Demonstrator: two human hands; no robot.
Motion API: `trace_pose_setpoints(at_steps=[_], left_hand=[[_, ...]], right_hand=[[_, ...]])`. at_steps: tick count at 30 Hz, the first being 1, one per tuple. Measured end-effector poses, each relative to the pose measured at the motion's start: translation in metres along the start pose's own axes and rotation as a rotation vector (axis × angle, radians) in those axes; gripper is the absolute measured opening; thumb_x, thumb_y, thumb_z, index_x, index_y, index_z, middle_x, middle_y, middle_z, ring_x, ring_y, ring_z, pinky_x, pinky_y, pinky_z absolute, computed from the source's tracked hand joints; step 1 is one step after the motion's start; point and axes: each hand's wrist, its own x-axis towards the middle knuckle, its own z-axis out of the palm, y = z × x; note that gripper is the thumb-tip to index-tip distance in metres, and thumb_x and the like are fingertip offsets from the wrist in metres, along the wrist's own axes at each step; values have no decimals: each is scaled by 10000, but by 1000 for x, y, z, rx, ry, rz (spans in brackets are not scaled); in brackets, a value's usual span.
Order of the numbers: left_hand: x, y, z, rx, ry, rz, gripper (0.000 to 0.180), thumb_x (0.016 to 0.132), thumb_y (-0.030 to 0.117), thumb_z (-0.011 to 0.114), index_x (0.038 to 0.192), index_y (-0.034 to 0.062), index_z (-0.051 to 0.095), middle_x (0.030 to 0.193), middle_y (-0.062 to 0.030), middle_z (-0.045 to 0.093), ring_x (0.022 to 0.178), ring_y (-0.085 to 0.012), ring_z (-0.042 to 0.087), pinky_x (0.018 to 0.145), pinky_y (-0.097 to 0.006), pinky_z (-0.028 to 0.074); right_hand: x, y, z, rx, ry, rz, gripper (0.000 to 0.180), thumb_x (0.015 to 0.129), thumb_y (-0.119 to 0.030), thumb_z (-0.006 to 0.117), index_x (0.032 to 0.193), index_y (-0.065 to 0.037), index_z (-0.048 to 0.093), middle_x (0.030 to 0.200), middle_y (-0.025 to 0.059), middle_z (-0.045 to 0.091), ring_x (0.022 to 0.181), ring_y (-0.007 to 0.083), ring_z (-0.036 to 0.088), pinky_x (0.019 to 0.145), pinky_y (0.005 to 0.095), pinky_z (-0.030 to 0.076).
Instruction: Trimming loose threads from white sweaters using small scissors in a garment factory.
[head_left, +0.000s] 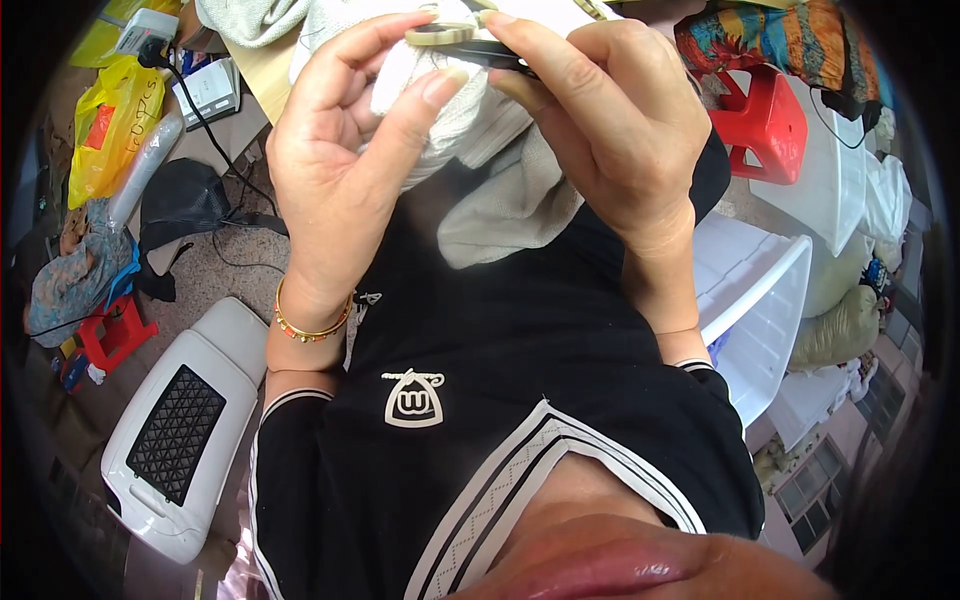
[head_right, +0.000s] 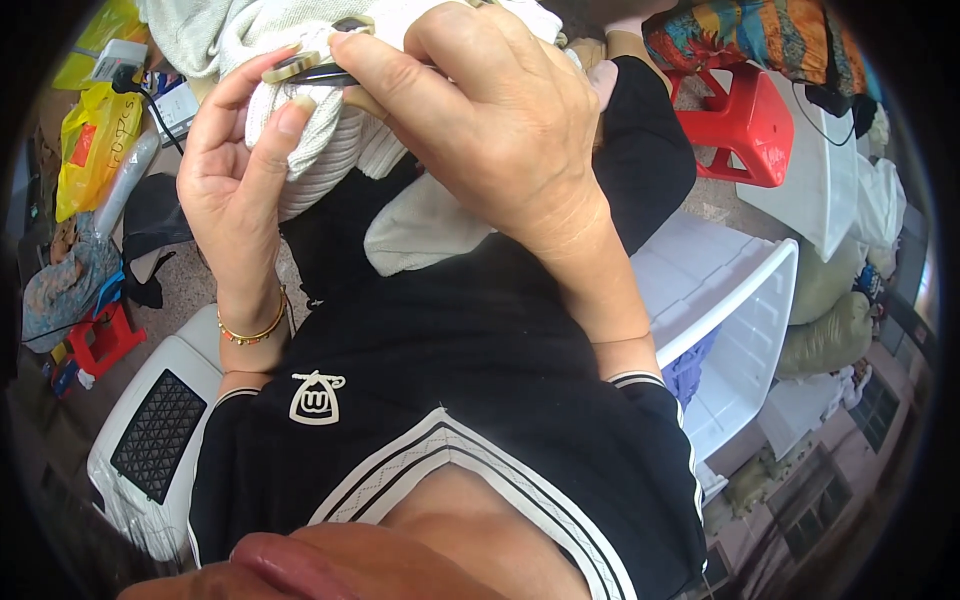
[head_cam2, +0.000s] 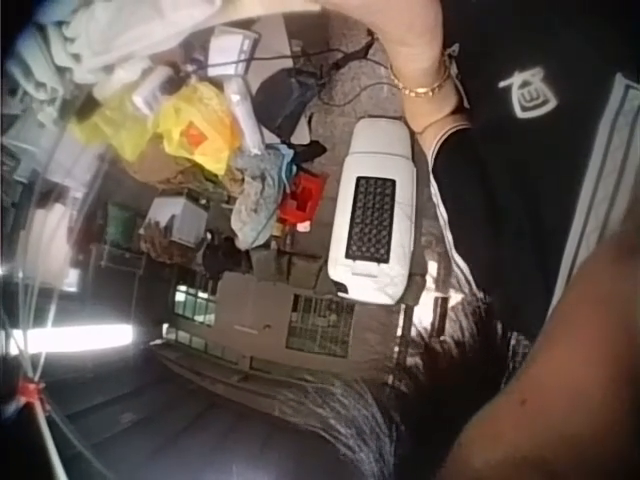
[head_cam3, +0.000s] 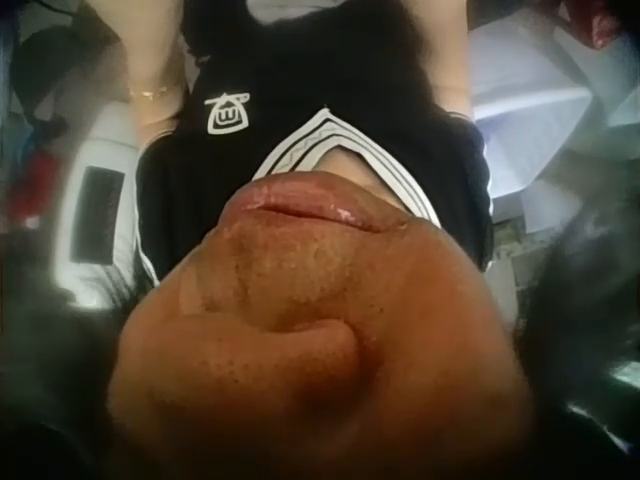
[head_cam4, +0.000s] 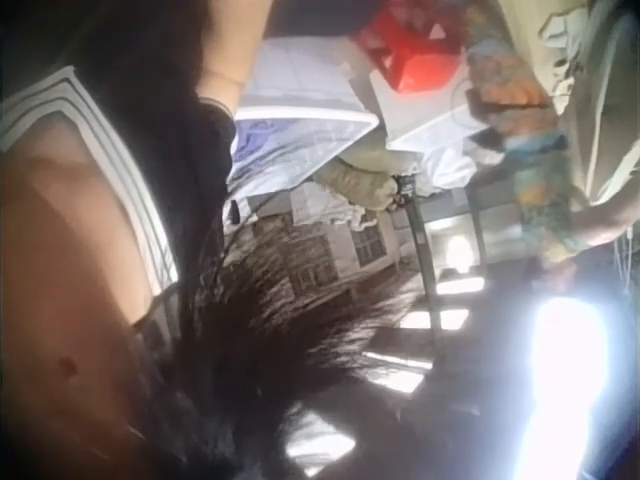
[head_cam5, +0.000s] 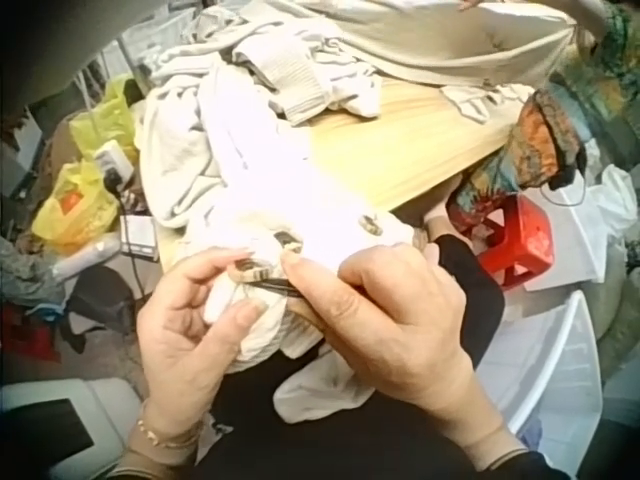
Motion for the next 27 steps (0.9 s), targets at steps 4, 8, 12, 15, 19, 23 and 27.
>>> trace_pose_setpoints(at_steps=[4, 8, 12, 15, 19, 23, 27], left_hand=[[1, 0, 1, -14, 4, -21, 399, 926, -16, 629, 1303, -90, 522, 1257, -164, 598, 1094, -135, 595, 931, -237, 473], [2, -1, -1, -34, 21, -25, 390, 919, -26, 632, 1290, -90, 530, 1231, -164, 611, 1079, -143, 609, 931, -243, 483], [3, -3, 0, -53, 14, -31, 397, 880, -74, 662, 1254, -76, 531, 1192, -158, 618, 1080, -168, 629, 928, -266, 531], [4, -2, 2, -66, 18, -40, 407, 868, -68, 681, 1249, -67, 539, 1185, -152, 620, 1060, -167, 641, 899, -260, 548], [3, -3, 4, -4, 45, -35, 409, 862, -64, 692, 1244, -61, 545, 1175, -148, 625, 1052, -166, 645, 885, -255, 551], [3, -1, 3, 18, 26, -26, 413, 857, -65, 696, 1243, -61, 548, 1155, -142, 632, 1047, -165, 647, 876, -249, 549], [4, 4, -3, -23, -21, -53, 406, 869, -61, 678, 1254, -64, 548, 1166, -136, 633, 1074, -166, 629, 928, -274, 516]], right_hand=[[-3, 14, 8, -9, -10, -37, 401, 750, -122, 814, 1142, -129, 730, 727, -24, 510, 649, 97, 468, 572, 250, 401], [10, -4, -1, -9, 181, -47, 348, 744, -171, 809, 1069, -82, 724, 701, 17, 506, 587, 159, 511, 510, 278, 386], [13, -16, -15, 164, -80, 309, 323, 754, -178, 797, 1057, -88, 727, 686, 18, 491, 587, 166, 516, 506, 287, 396], [12, -16, -16, 150, -94, 308, 327, 757, -171, 795, 1065, -89, 723, 692, 19, 488, 591, 167, 520, 506, 291, 400], [11, -16, -16, 168, -90, 316, 330, 762, -175, 790, 1073, -90, 718, 700, 19, 486, 600, 165, 524, 513, 290, 402], [1, 19, 29, 30, 231, -43, 320, 771, -181, 782, 1071, -94, 715, 702, 20, 480, 609, 163, 527, 528, 290, 406], [-6, 32, 46, 81, 518, -345, 305, 784, -156, 777, 1071, -76, 710, 712, 34, 502, 601, 173, 525, 532, 297, 408]])
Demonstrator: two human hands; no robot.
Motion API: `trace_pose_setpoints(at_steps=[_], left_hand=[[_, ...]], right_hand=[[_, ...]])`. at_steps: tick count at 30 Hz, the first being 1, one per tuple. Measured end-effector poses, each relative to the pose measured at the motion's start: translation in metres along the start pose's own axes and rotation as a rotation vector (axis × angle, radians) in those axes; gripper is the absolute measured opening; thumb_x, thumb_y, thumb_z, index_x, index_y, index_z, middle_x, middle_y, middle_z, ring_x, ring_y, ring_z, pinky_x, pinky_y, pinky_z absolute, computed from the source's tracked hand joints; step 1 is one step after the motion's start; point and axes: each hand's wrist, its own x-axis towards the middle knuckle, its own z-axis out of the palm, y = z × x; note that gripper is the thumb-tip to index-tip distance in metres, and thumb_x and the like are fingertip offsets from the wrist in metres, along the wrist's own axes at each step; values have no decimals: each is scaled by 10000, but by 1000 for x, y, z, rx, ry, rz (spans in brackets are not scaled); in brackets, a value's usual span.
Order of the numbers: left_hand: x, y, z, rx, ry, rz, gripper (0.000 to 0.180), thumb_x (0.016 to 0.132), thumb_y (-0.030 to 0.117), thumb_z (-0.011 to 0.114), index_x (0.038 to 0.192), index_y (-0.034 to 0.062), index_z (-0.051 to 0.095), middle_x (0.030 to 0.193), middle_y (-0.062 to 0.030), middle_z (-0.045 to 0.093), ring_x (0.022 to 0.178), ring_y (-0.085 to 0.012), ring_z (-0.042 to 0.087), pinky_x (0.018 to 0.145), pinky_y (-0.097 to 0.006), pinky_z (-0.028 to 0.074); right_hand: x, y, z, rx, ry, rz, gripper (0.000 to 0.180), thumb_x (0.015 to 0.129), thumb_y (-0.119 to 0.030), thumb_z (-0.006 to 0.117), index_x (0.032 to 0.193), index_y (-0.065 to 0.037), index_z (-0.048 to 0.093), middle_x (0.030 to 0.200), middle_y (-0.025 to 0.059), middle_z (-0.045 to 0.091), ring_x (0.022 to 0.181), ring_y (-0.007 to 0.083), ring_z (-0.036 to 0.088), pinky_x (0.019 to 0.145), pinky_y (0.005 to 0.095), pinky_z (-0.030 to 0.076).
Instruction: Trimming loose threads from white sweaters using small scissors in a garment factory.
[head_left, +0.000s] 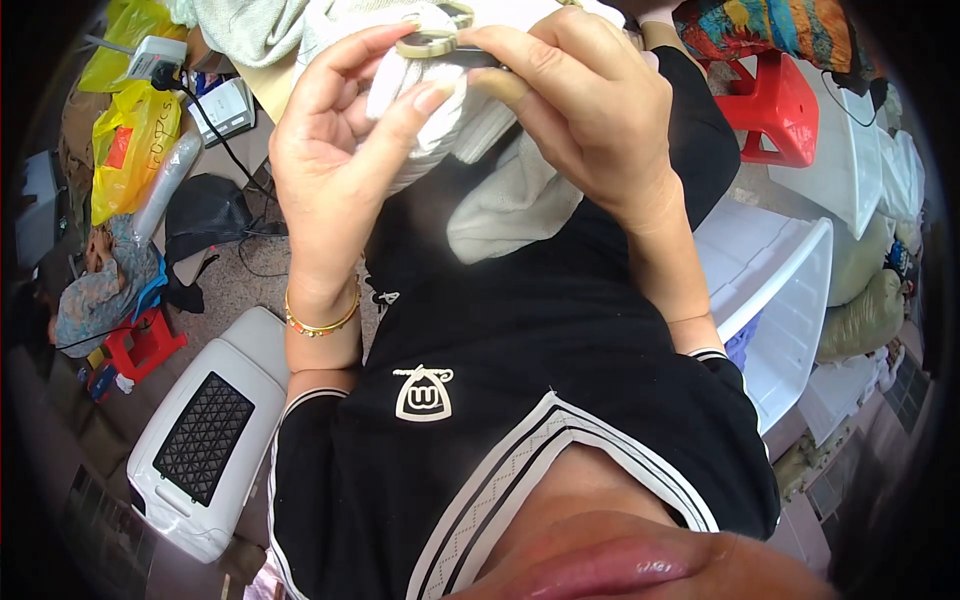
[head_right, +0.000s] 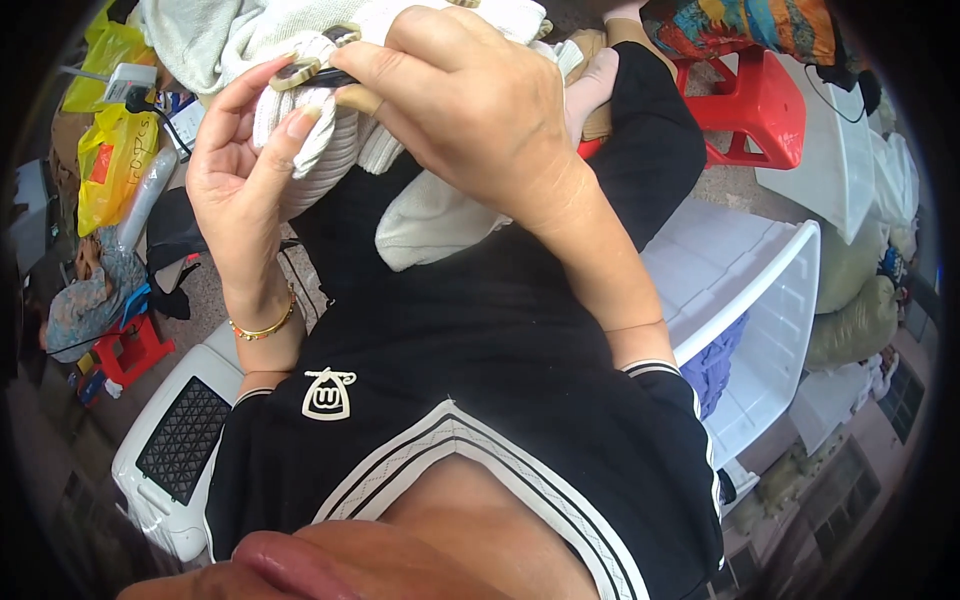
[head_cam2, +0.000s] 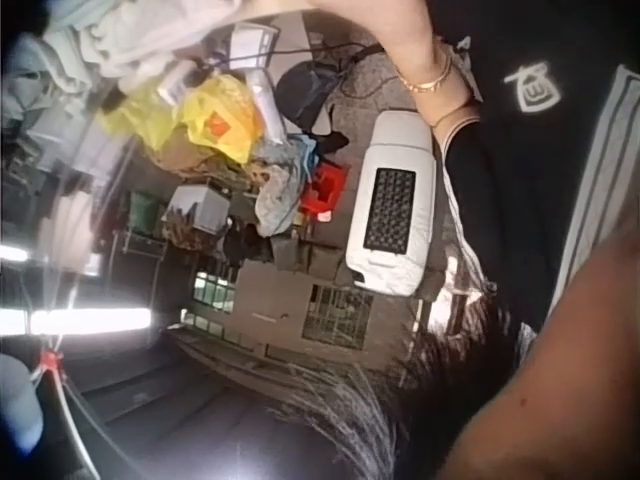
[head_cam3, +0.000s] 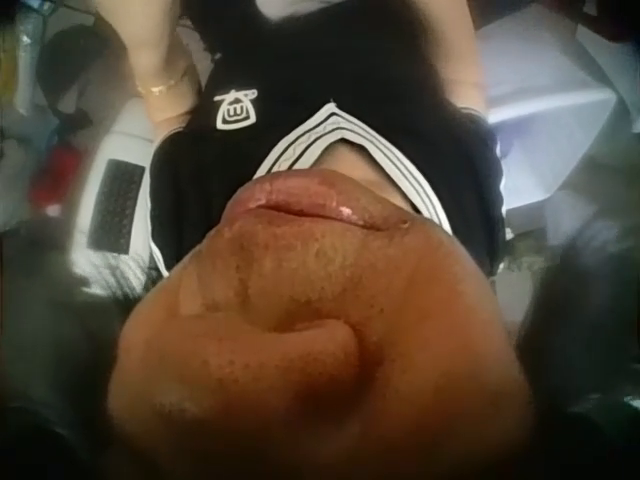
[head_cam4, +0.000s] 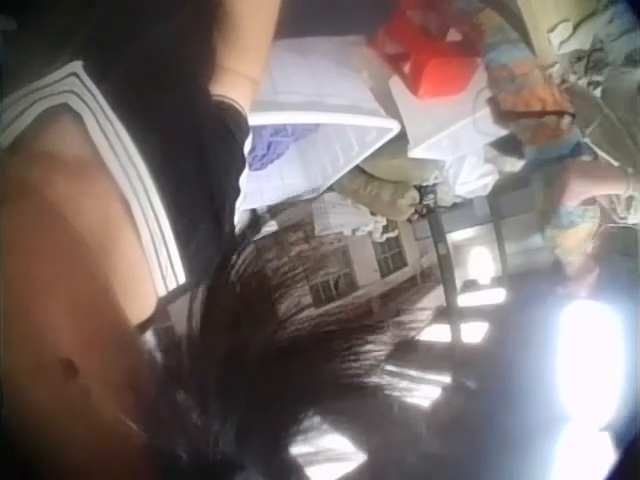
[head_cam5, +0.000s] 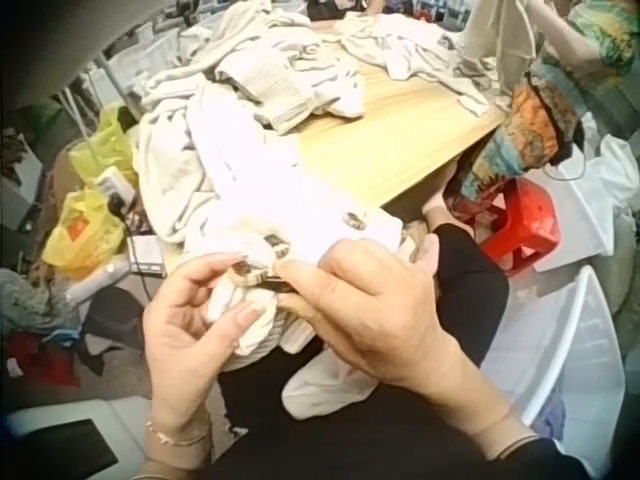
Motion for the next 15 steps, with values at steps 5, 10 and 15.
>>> trace_pose_setpoints(at_steps=[5, 10, 15], left_hand=[[-6, 21, -41, 340, 16, 146, 365, 892, -69, 585, 1257, -79, 577, 1247, -136, 628, 1125, -172, 606, 977, -285, 464], [-6, 53, -93, 980, 3, 428, 454, 810, -148, 584, 1227, 19, 654, 1065, -88, 716, 968, -152, 679, 875, -265, 509], [-31, 56, -128, 1152, 139, 414, 287, 816, -123, 619, 1069, -7, 690, 1043, -87, 725, 950, -173, 688, 866, -273, 517]], right_hand=[[43, -32, -49, 331, -484, 824, 370, 771, -106, 806, 1114, -25, 697, 742, 62, 553, 594, 160, 514, 523, 275, 385], [43, -26, -67, 143, -509, 751, 541, 716, -125, 855, 1203, 6, 657, 731, 33, 487, 621, 128, 443, 557, 246, 363], [9, -15, -56, 304, -528, 1034, 707, 737, -120, 833, 1364, 5, 532, 783, -18, 430, 652, 68, 402, 562, 221, 333]])
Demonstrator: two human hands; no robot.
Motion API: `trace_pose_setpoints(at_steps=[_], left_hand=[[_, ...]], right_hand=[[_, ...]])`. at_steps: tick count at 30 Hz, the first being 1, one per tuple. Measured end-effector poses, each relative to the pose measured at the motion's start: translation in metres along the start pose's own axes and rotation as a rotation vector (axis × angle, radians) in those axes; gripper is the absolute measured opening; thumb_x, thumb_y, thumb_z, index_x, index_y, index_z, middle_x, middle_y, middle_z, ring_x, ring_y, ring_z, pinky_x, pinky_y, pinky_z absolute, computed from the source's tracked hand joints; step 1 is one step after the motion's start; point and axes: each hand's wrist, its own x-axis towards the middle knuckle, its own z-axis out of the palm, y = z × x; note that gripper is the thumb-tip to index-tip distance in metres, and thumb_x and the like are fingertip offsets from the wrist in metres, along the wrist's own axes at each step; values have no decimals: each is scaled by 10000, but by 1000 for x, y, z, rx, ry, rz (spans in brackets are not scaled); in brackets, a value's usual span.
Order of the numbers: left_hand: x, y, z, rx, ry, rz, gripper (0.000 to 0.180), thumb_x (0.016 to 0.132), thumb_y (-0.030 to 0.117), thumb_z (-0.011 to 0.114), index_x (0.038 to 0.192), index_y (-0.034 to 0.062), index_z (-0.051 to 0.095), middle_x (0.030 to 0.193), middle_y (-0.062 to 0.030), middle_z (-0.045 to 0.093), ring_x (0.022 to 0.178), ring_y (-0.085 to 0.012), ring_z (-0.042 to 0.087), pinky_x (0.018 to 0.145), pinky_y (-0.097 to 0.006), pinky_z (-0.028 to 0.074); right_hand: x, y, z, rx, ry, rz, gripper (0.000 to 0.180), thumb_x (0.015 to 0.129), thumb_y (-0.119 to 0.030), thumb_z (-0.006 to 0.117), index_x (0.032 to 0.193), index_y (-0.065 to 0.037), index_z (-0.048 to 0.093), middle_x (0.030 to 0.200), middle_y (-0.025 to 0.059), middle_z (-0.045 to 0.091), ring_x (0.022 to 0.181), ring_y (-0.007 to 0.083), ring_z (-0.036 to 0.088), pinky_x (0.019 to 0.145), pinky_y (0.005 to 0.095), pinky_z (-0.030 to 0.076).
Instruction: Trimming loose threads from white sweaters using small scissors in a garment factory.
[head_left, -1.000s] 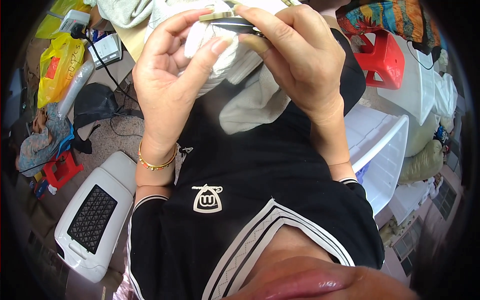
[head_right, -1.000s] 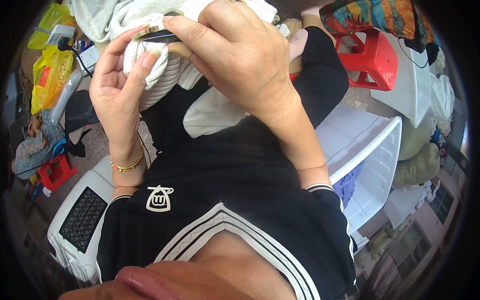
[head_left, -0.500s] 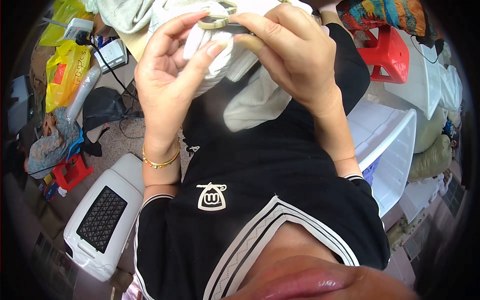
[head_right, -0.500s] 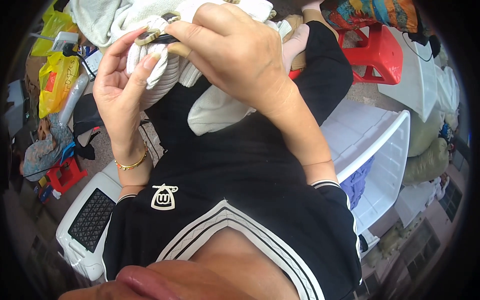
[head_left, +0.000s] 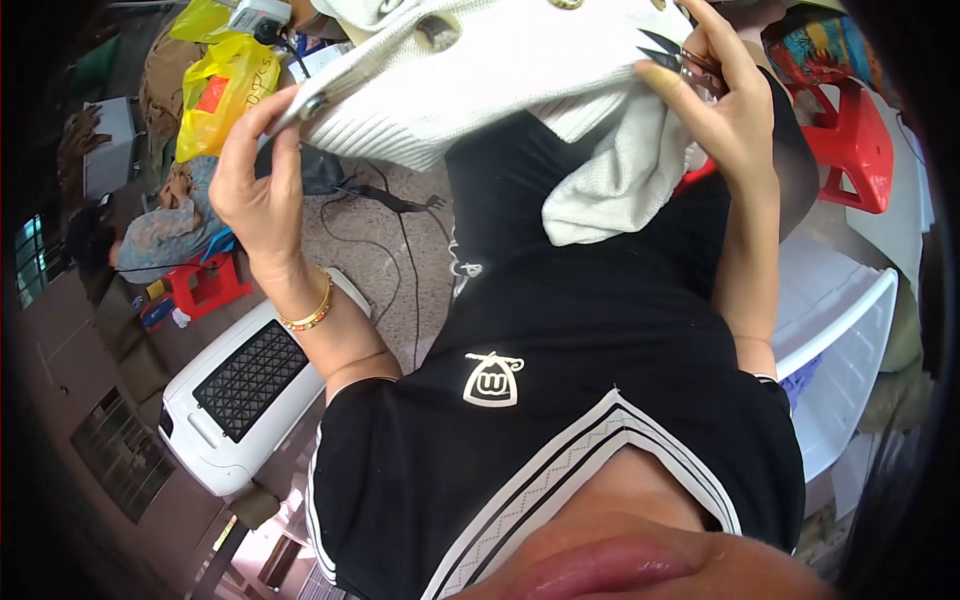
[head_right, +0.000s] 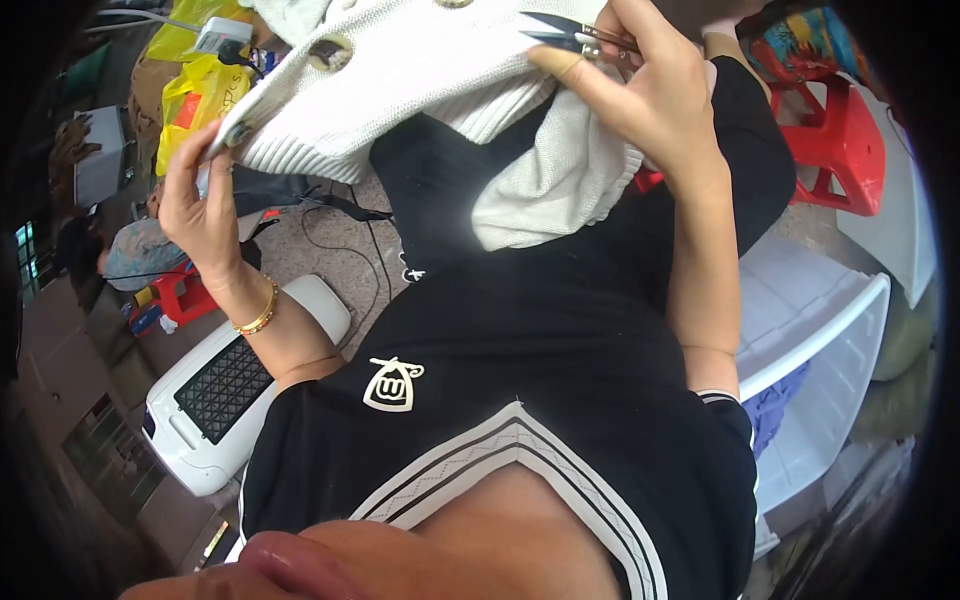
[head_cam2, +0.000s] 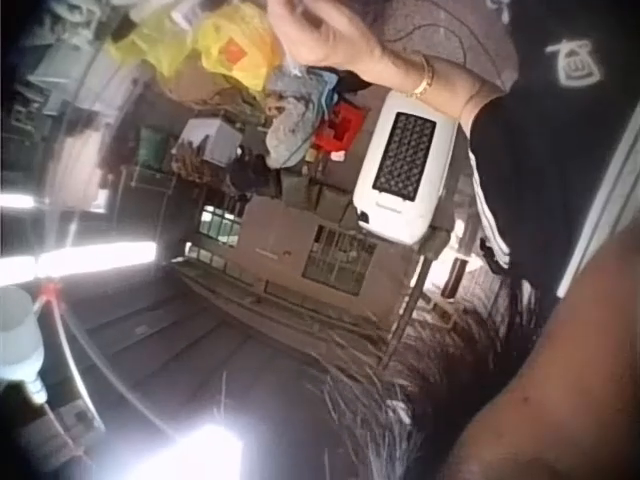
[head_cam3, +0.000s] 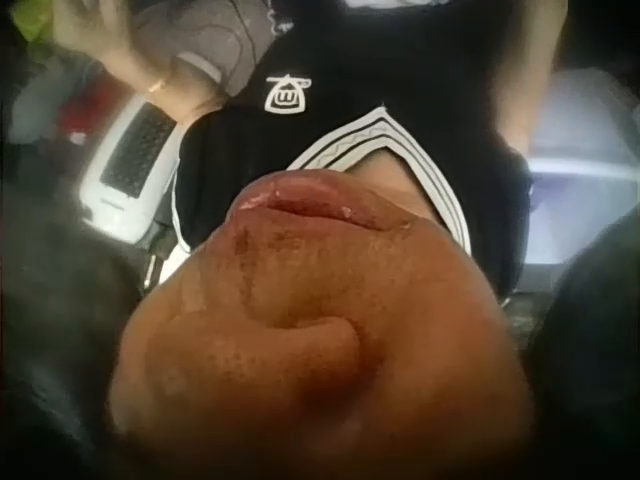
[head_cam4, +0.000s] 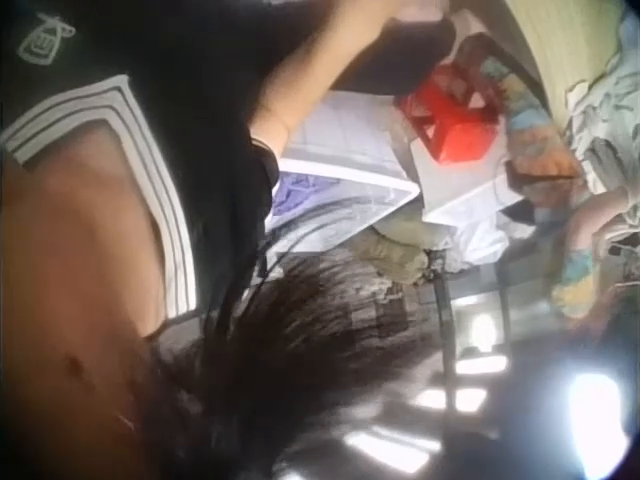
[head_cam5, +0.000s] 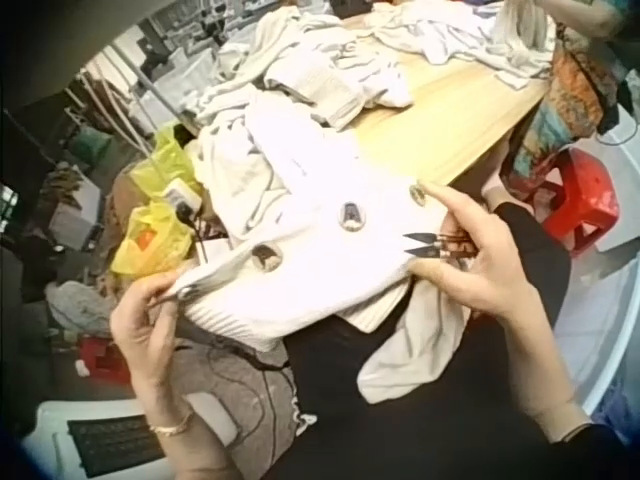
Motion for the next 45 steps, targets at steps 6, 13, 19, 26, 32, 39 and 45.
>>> trace_pose_setpoints(at_steps=[6, 13, 19, 26, 32, 39, 45], left_hand=[[7, -9, -2, 53, 181, 88, 264, 778, -168, 579, 968, -26, 694, 1078, -122, 662, 997, -204, 637, 957, -315, 485], [14, -42, -62, -345, 971, 198, 228, 835, -38, 538, 1023, 46, 633, 1010, -90, 634, 926, -236, 623, 877, -370, 527], [5, -81, -31, -506, 928, -147, 158, 920, -26, 548, 1055, 22, 614, 964, -125, 679, 883, -227, 676, 762, -327, 586], [-5, -97, -13, -687, 805, -349, 198, 924, -54, 513, 1100, 20, 569, 1037, -136, 643, 973, -262, 661, 872, -388, 565], [-12, -101, -18, -702, 764, -399, 187, 946, -43, 499, 1112, 5, 568, 1086, -149, 636, 1003, -266, 657, 888, -377, 570], [-23, -134, -16, -908, 661, -542, 210, 944, 15, 503, 1140, 0, 578, 1139, -184, 638, 1060, -290, 640, 939, -414, 539], [-20, -137, -9, -930, 587, -584, 287, 911, 2, 524, 1198, -5, 538, 1134, -200, 628, 1071, -318, 631, 953, -425, 539]], right_hand=[[21, 15, -9, 276, -1, 372, 525, 849, -77, 724, 1340, -1, 556, 789, -55, 484, 703, 47, 451, 612, 214, 373], [2, 54, -18, 250, -67, 167, 504, 835, -49, 754, 1311, -11, 594, 705, -59, 525, 626, 16, 473, 537, 207, 370], [0, 52, -17, 382, -7, 300, 615, 852, -58, 743, 1405, 19, 487, 696, -62, 516, 602, 19, 468, 526, 189, 365], [34, 86, -8, 595, -105, 434, 504, 906, -199, 711, 1294, 88, 567, 982, 59, 671, 831, 96, 587, 686, 225, 468], [37, 97, -11, 618, -194, 484, 469, 839, -299, 779, 1129, 48, 655, 917, 42, 658, 778, 89, 572, 662, 230, 452], [27, 115, -6, 696, -90, 397, 282, 798, -216, 809, 920, 15, 704, 758, 22, 657, 650, 80, 576, 589, 224, 440], [20, 127, -10, 796, -67, 221, 332, 810, -171, 805, 1055, 15, 681, 847, 7, 672, 701, 80, 587, 636, 231, 467]])
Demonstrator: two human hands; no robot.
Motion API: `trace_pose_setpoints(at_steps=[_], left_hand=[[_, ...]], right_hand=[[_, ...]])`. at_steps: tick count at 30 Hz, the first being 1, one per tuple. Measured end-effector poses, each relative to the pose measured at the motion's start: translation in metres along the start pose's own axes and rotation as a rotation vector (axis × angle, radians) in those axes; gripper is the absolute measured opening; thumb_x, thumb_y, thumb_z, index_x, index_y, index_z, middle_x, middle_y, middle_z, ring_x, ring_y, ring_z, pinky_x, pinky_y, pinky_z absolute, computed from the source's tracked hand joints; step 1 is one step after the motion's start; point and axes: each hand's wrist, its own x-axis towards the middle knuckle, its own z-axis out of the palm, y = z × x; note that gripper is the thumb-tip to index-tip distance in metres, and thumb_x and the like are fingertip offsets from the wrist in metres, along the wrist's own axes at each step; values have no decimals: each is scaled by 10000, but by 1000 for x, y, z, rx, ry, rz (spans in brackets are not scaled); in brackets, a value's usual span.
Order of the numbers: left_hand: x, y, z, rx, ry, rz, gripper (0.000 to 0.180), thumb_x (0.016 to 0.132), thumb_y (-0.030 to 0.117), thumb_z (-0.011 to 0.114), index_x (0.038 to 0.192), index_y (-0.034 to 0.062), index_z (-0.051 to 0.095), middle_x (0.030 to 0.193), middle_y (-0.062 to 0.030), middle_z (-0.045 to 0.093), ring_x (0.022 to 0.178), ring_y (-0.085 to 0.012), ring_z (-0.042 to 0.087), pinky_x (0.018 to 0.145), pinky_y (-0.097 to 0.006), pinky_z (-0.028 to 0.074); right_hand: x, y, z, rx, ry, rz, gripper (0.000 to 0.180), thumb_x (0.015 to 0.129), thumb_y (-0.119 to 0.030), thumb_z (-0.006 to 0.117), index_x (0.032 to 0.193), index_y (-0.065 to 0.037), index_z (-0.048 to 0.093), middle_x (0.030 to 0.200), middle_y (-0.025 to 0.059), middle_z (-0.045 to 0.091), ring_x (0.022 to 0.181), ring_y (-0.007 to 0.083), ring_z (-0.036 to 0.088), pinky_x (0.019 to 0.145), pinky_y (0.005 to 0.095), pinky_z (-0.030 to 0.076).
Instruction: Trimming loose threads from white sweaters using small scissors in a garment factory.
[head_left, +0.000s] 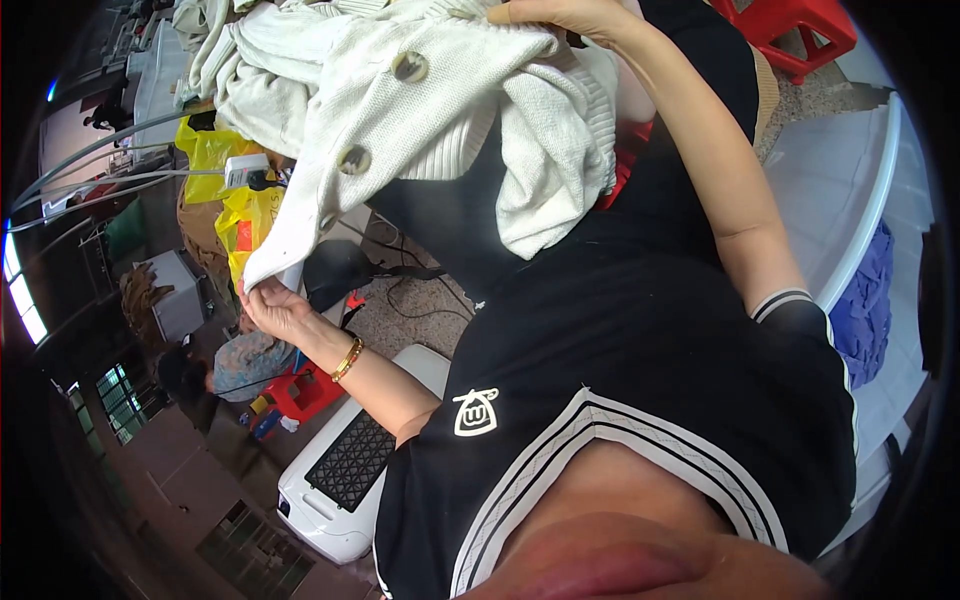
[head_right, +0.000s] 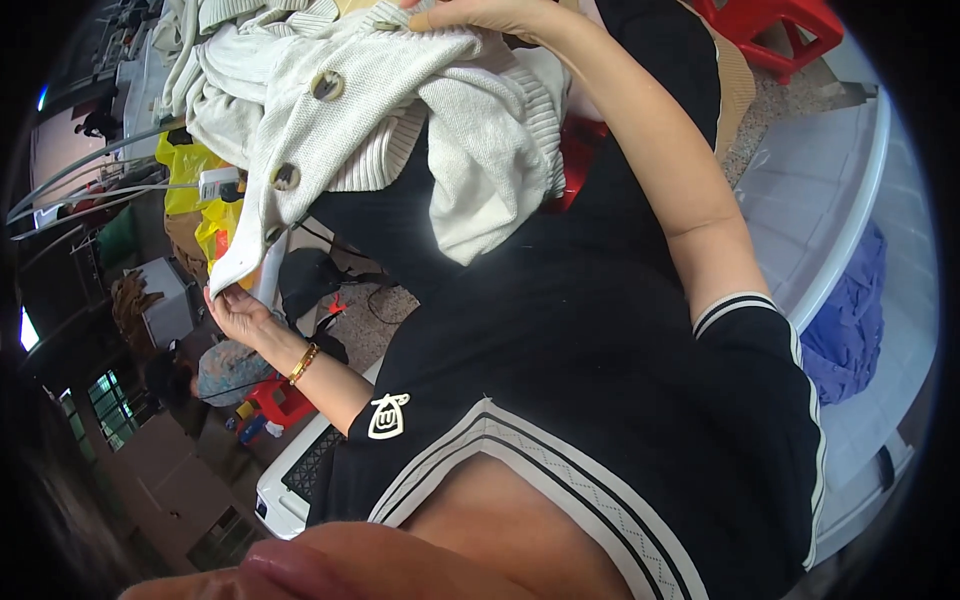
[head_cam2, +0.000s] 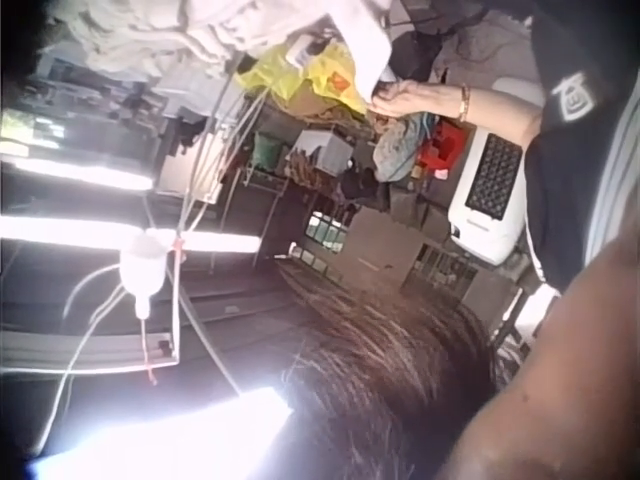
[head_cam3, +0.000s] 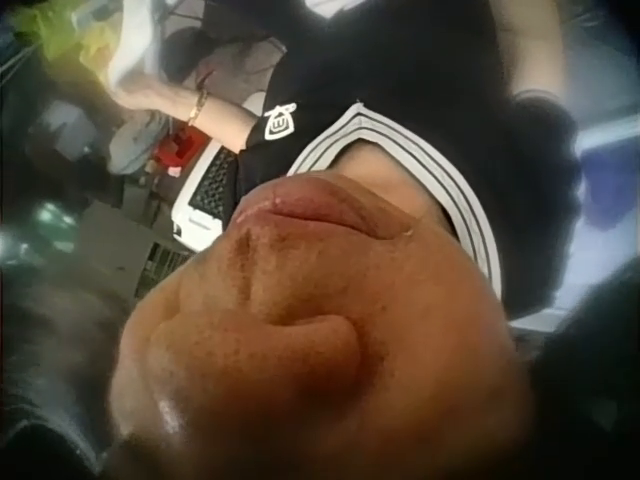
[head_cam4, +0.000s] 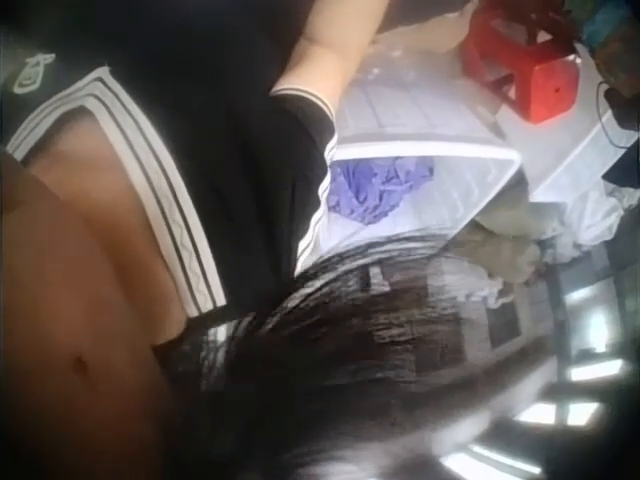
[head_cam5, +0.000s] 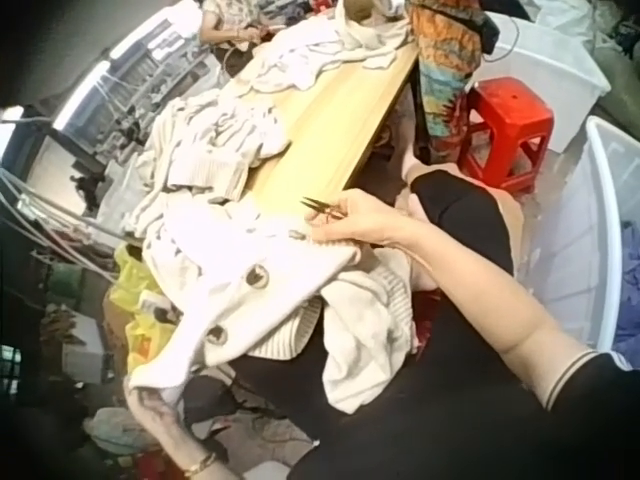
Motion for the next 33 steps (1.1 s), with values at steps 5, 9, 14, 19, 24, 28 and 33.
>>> trace_pose_setpoints(at_steps=[5, 9, 14, 19, 24, 28, 33], left_hand=[[-8, 19, 9, 24, 17, 30, 229, 886, -27, 537, 1108, -12, 587, 1115, -180, 649, 1060, -311, 648, 930, -428, 553], [-23, 14, 32, -36, 48, 48, 235, 872, -34, 614, 1103, -15, 574, 1028, -128, 650, 970, -235, 660, 866, -356, 563], [-42, 25, 29, -120, 58, 20, 212, 884, -41, 605, 1091, 3, 591, 1089, -139, 660, 976, -230, 664, 846, -322, 548], [-30, 35, 42, -164, 38, 68, 191, 888, -51, 547, 1067, -4, 594, 1091, -146, 654, 995, -252, 666, 883, -364, 559], [2, 48, 59, -35, 28, 206, 270, 848, -31, 559, 1116, -22, 588, 1127, -167, 635, 1057, -304, 641, 975, -437, 524], [15, 48, 69, 13, -144, 124, 203, 882, -47, 526, 1078, -56, 578, 1068, -207, 645, 980, -329, 667, 917, -437, 557], [11, 7, 70, 15, -128, 59, 198, 886, -72, 554, 1082, -42, 564, 1095, -212, 632, 1011, -321, 658, 901, -412, 573]], right_hand=[[17, -26, 36, -48, -20, 191, 279, 845, -85, 745, 1086, 5, 637, 878, -19, 621, 720, 39, 524, 600, 189, 412], [24, -10, 19, -414, -226, 46, 461, 889, -185, 708, 1310, -31, 599, 1158, 20, 640, 1059, 100, 574, 941, 251, 457], [14, -17, 26, -282, -100, 159, 307, 804, -134, 758, 1050, -4, 629, 831, -27, 592, 714, 38, 500, 622, 210, 407], [6, -6, 5, -387, 45, -17, 268, 801, -38, 760, 1011, -42, 595, 691, -91, 494, 587, -7, 387, 500, 188, 266], [-29, -43, -28, -611, 396, -544, 255, 851, -14, 722, 1075, -42, 601, 855, -38, 634, 699, 11, 543, 602, 166, 418], [-72, -53, -55, -841, 551, -461, 394, 855, -41, 713, 1220, -96, 574, 920, 20, 697, 861, 119, 692, 728, 246, 532], [-92, -38, -14, -851, 595, -628, 289, 803, -65, 787, 989, -41, 567, 672, -5, 507, 549, 64, 456, 498, 227, 355]])
